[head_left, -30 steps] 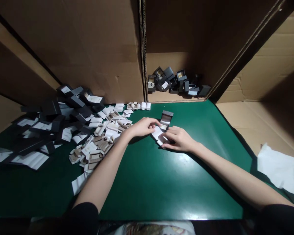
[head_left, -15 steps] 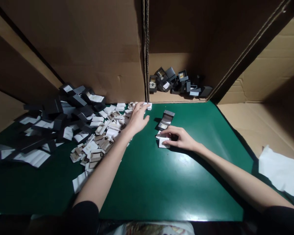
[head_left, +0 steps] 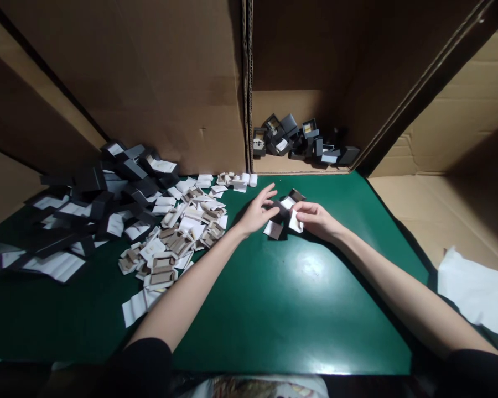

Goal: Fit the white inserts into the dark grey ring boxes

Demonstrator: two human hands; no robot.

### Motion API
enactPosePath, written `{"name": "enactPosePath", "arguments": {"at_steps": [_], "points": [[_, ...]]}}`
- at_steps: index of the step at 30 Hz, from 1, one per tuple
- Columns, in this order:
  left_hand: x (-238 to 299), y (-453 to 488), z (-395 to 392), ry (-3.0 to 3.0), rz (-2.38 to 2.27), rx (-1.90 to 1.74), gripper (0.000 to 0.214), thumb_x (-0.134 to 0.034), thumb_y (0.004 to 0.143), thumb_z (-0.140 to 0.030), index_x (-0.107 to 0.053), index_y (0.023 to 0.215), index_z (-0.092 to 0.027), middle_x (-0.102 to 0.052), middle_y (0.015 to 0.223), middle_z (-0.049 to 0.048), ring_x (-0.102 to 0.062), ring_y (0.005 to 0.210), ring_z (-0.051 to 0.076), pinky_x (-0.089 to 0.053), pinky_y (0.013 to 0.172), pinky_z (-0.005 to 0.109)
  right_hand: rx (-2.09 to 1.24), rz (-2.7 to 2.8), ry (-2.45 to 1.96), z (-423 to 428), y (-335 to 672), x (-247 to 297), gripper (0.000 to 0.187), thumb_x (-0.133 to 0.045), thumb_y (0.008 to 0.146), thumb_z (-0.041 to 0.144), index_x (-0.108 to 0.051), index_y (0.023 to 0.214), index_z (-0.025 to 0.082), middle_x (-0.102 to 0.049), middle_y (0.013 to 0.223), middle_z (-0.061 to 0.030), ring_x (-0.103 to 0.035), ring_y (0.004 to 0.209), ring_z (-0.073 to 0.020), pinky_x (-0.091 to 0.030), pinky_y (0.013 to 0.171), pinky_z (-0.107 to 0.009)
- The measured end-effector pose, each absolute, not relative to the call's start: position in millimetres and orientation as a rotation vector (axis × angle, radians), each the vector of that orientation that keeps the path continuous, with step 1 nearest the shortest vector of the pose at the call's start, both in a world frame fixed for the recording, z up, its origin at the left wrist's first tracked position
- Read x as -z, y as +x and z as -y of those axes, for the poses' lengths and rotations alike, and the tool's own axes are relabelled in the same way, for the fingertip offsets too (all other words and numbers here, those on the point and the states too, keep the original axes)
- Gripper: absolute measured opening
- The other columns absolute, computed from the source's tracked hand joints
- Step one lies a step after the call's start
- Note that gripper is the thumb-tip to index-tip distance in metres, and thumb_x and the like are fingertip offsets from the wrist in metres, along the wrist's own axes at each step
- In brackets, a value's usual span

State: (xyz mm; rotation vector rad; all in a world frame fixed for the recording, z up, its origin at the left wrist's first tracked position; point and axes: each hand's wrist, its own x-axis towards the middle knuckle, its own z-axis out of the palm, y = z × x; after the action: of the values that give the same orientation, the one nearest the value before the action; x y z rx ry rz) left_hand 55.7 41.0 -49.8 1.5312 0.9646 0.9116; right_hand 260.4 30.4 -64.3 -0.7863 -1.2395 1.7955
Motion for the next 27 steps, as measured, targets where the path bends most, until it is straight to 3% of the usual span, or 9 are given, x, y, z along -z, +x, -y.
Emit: {"name": "enactPosePath", "arguments": {"at_steps": [4,8,14,18,22,25,27], "points": [[46.4,54.6,-43.3,1.413,-1.004,-0.84,0.068,-0.057,0.086,-0.026,-0.027,0.146,-0.024,-0.05,0.134,0.0141,-0.058,0.092,0.014,-0.046,0.079,0.027,-1.808,1.202,-0.808,-31.3,259.7,64.8,0.033,-0.08,0.064,0.035,-0.07,0.091,0.02,-0.067,0.075,0.0008,-0.057,0.06,-0.0098,-0.045,0.058,-0.024],[48.5,55.2,-45.2,1.334,-1.002,-0.825,0.062,-0.056,0.086,-0.027,-0.033,0.143,-0.016,-0.062,0.103,0.0087,-0.052,0.066,0.007,-0.037,0.055,0.018,-1.818,1.183,-0.802,-31.8,258.9,64.6,0.028,-0.079,0.065,0.035,-0.072,0.087,0.019,-0.065,0.07,0.0017,-0.053,0.055,-0.0075,-0.043,0.055,-0.022],[52.1,57.4,-43.8,1.376,-1.083,-0.913,0.034,-0.059,0.085,-0.026,-0.061,0.114,-0.009,-0.057,0.069,0.0006,-0.047,0.057,0.006,-0.036,0.054,0.019,-1.642,1.146,-0.848,-32.8,259.4,65.9,0.026,-0.078,0.065,0.036,-0.07,0.084,0.021,-0.062,0.067,0.0024,-0.051,0.054,-0.0081,-0.043,0.053,-0.024],[53.7,57.9,-44.6,1.34,-1.12,-0.948,0.032,-0.059,0.084,-0.025,-0.061,0.112,-0.009,-0.054,0.062,-0.0013,-0.046,0.054,0.006,-0.033,0.05,0.018,-1.491,1.207,-0.812,-34.0,262.7,64.0,0.024,-0.074,0.067,0.04,-0.065,0.08,0.022,-0.062,0.078,-0.0011,-0.051,0.059,-0.0108,-0.046,0.058,-0.029],[53.7,57.5,-44.7,1.324,-1.125,-0.945,0.033,-0.06,0.083,-0.026,-0.061,0.112,-0.009,-0.053,0.059,-0.0024,-0.044,0.05,0.006,-0.033,0.047,0.018,-1.385,1.241,-0.814,-36.2,263.5,63.6,0.032,-0.055,0.08,0.051,-0.059,0.073,0.02,-0.061,0.09,-0.0064,-0.057,0.073,-0.0166,-0.049,0.066,-0.035],[54.5,56.6,-44.3,1.334,-1.116,-0.945,0.034,-0.061,0.083,-0.028,-0.061,0.112,-0.01,-0.05,0.057,-0.0035,-0.043,0.048,0.005,-0.032,0.045,0.017,-1.28,1.221,-0.843,-38.3,262.1,67.0,0.022,-0.067,0.073,0.041,-0.056,0.075,0.022,-0.059,0.084,-0.0028,-0.055,0.07,-0.0153,-0.047,0.065,-0.032],[55.6,56.1,-44.4,1.343,-1.102,-0.943,0.034,-0.062,0.083,-0.029,-0.061,0.112,-0.011,-0.05,0.057,-0.0037,-0.042,0.047,0.005,-0.031,0.044,0.017,-1.222,1.24,-0.874,-39.3,260.9,69.7,0.025,-0.072,0.067,0.036,-0.057,0.082,0.023,-0.06,0.089,-0.0026,-0.056,0.073,-0.0154,-0.047,0.065,-0.032]]}}
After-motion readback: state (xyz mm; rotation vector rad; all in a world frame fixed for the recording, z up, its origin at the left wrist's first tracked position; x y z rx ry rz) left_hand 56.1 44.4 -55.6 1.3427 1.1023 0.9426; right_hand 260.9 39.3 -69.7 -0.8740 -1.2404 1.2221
